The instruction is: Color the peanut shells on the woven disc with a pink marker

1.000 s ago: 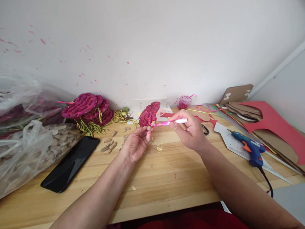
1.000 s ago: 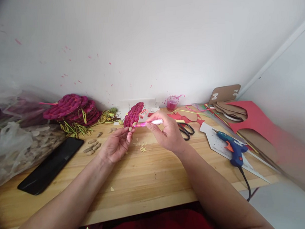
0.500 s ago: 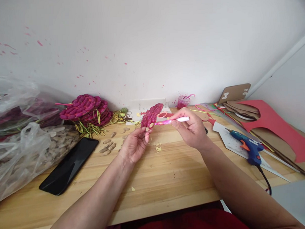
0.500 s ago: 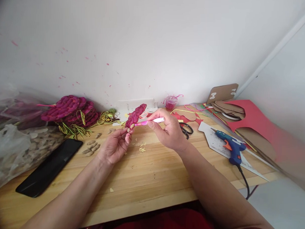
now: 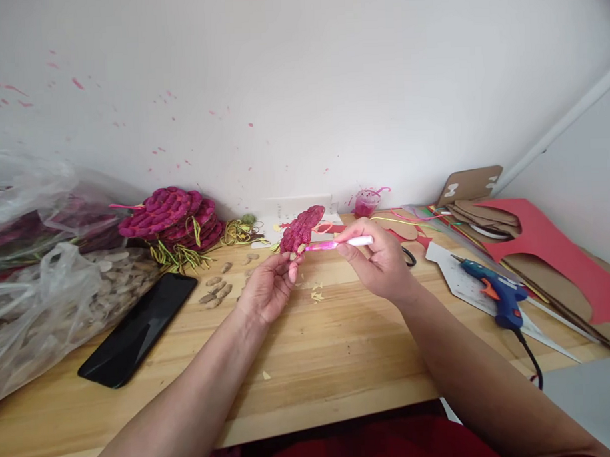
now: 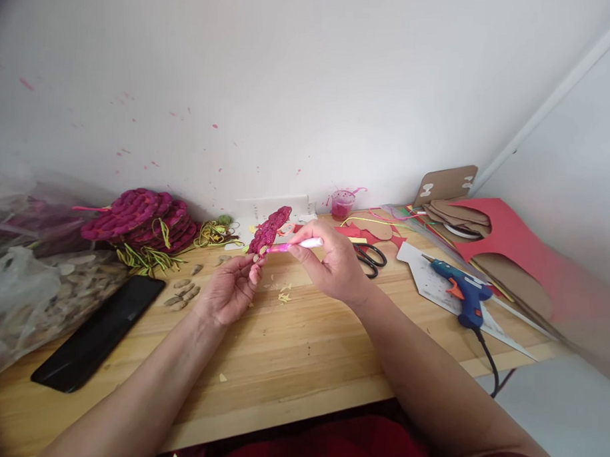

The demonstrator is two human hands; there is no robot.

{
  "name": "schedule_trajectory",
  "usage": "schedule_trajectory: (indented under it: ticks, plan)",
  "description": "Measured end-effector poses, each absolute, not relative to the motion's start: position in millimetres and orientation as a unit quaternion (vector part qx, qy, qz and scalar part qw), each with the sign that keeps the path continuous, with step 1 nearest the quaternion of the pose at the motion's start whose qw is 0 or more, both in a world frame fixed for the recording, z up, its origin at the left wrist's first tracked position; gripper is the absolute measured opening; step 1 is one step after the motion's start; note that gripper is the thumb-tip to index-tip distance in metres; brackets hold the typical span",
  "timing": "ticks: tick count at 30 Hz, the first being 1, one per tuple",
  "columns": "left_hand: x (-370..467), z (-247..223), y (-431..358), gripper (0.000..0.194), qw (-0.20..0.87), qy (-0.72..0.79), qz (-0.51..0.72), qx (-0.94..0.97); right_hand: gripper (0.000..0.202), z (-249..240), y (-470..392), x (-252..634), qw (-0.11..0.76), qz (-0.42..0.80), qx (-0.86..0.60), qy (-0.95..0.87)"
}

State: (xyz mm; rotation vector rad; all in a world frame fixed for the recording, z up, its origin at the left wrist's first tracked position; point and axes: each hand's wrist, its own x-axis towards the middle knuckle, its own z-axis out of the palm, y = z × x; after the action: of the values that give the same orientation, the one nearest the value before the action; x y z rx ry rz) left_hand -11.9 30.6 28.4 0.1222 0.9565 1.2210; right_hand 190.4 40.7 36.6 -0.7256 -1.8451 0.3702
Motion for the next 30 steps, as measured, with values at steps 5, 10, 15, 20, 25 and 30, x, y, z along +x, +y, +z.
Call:
schedule_trajectory:
  ticks: [5,10,15,20,25,30]
  plan:
    - [-11.7,27.6,31.4,0.031,0.708,0.43,0.557,0.057,0.002,36.4,39.1,188.9,0.545,0.161,-0.298,-0.767]
    - [-10.3,28.4,29.9,0.033,0.705,0.433,0.56,0.054,0.002,36.6,38.6,187.6,0.539,0.144,-0.315,-0.768]
    - [-10.7,26.5,30.1,0.032,0.701,0.432,0.564,0.062,0.003,34.7,38.2,186.2,0.54,0.15,-0.31,-0.768]
    - [-10.5,23.4,31.5,0.032,0.69,0.428,0.579,0.075,0.002,34.6,38.0,184.4,0.54,0.121,-0.324,-0.767]
    - [-9.3,22.4,31.8,0.032,0.679,0.426,0.593,0.074,0.002,35.3,36.7,183.8,0.536,0.114,-0.315,-0.775]
    - [-9.9,22.4,31.1,0.031,0.68,0.425,0.593,0.074,0.002,35.7,36.4,183.2,0.533,0.094,-0.325,-0.775]
